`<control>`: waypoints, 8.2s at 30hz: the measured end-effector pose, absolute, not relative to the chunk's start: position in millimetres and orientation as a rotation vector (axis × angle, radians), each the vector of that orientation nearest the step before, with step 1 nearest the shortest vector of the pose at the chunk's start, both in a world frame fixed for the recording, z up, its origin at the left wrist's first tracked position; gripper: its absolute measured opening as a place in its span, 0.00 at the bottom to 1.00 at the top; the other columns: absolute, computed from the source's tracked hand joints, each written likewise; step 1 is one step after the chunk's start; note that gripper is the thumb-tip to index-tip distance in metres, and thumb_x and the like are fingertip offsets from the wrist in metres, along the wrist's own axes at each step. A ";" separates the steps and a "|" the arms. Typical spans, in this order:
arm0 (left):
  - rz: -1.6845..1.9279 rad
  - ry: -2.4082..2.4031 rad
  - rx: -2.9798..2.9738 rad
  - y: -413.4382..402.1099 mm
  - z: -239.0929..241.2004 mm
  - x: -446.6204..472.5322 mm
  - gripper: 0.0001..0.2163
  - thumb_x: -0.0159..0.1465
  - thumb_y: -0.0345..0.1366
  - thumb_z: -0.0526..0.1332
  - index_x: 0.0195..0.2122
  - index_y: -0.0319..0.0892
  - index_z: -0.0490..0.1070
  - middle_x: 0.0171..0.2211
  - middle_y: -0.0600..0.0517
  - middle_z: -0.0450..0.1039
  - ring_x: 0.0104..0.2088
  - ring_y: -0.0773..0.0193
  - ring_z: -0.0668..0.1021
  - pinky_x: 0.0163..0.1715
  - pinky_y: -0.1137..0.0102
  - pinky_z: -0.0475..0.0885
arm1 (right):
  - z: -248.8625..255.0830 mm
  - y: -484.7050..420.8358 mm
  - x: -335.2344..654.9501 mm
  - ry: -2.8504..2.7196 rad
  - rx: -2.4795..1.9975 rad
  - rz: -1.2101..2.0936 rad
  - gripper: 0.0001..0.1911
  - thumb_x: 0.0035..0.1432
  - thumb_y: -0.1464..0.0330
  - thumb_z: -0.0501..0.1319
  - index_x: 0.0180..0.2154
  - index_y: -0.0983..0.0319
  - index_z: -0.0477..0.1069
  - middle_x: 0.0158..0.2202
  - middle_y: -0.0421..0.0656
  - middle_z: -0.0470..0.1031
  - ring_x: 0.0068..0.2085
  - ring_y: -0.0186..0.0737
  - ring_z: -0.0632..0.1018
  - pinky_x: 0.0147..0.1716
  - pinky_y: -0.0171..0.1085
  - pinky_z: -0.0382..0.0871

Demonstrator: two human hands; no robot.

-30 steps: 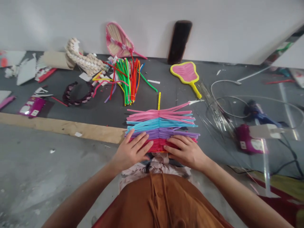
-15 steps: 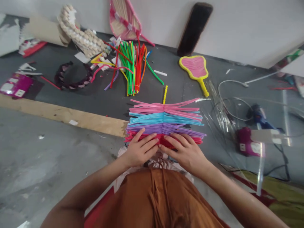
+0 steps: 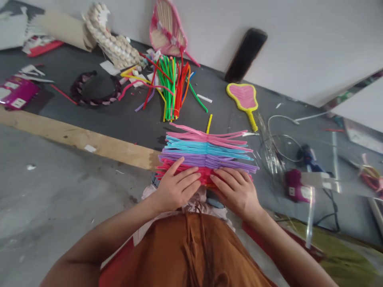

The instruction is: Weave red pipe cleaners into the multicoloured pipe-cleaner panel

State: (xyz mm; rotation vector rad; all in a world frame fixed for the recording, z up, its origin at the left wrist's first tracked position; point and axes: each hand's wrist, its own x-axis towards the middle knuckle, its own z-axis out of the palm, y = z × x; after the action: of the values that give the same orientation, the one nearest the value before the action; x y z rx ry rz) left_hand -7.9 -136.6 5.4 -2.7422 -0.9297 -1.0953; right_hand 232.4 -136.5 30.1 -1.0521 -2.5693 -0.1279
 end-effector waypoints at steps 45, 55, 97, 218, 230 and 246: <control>-0.739 -1.176 -2.281 -94.6 45.7 -4.8 0.13 0.71 0.32 0.53 0.54 0.46 0.72 0.55 0.51 0.75 0.62 0.53 0.69 0.68 0.44 0.29 | 43.2 -108.6 219.0 -2.207 -0.970 -0.132 0.08 0.61 0.74 0.62 0.42 0.60 0.76 0.42 0.43 0.82 0.42 0.39 0.79 0.44 0.40 0.69; -0.440 -1.250 -2.523 -111.7 3.4 -6.5 0.16 0.72 0.30 0.49 0.57 0.42 0.69 0.60 0.42 0.68 0.64 0.52 0.67 0.62 0.36 0.23 | 16.6 -155.0 201.7 -2.390 -1.230 -0.143 0.25 0.61 0.61 0.62 0.57 0.66 0.68 0.58 0.52 0.72 0.60 0.51 0.70 0.61 0.51 0.60; -0.238 -1.887 -3.497 23.6 175.6 -54.0 0.24 0.60 0.49 0.63 0.55 0.44 0.72 0.47 0.50 0.80 0.42 0.60 0.82 0.38 0.71 0.75 | 160.3 1.9 257.7 -2.369 -1.135 0.974 0.16 0.63 0.61 0.57 0.49 0.60 0.74 0.42 0.42 0.81 0.40 0.39 0.80 0.40 0.36 0.73; -1.078 -2.482 -2.129 90.3 53.8 -55.0 0.09 0.63 0.40 0.54 0.32 0.41 0.70 0.28 0.53 0.75 0.30 0.65 0.76 0.31 0.73 0.68 | 19.5 -72.5 280.4 -2.014 -1.215 0.270 0.12 0.65 0.66 0.55 0.44 0.59 0.77 0.50 0.50 0.78 0.53 0.46 0.76 0.52 0.48 0.73; -0.609 -1.510 -2.859 17.8 96.5 37.5 0.10 0.68 0.37 0.52 0.38 0.42 0.72 0.31 0.51 0.77 0.33 0.61 0.78 0.38 0.67 0.67 | 99.7 -35.9 236.7 -2.216 -1.063 -0.076 0.16 0.67 0.69 0.52 0.50 0.58 0.75 0.53 0.47 0.77 0.57 0.46 0.74 0.63 0.52 0.60; -0.416 -1.710 -2.757 -26.9 21.7 27.4 0.12 0.70 0.40 0.54 0.38 0.48 0.77 0.38 0.51 0.79 0.44 0.54 0.72 0.45 0.54 0.57 | 28.3 -20.8 249.0 -2.436 -1.515 0.325 0.12 0.64 0.69 0.54 0.39 0.59 0.77 0.38 0.43 0.80 0.40 0.40 0.77 0.37 0.36 0.67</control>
State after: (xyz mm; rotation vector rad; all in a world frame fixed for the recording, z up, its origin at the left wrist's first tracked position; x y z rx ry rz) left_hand 27.4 -26.9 21.7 -2.7574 -1.7104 -0.4162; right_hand 249.0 -20.8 28.3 -1.5150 -2.4358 0.3255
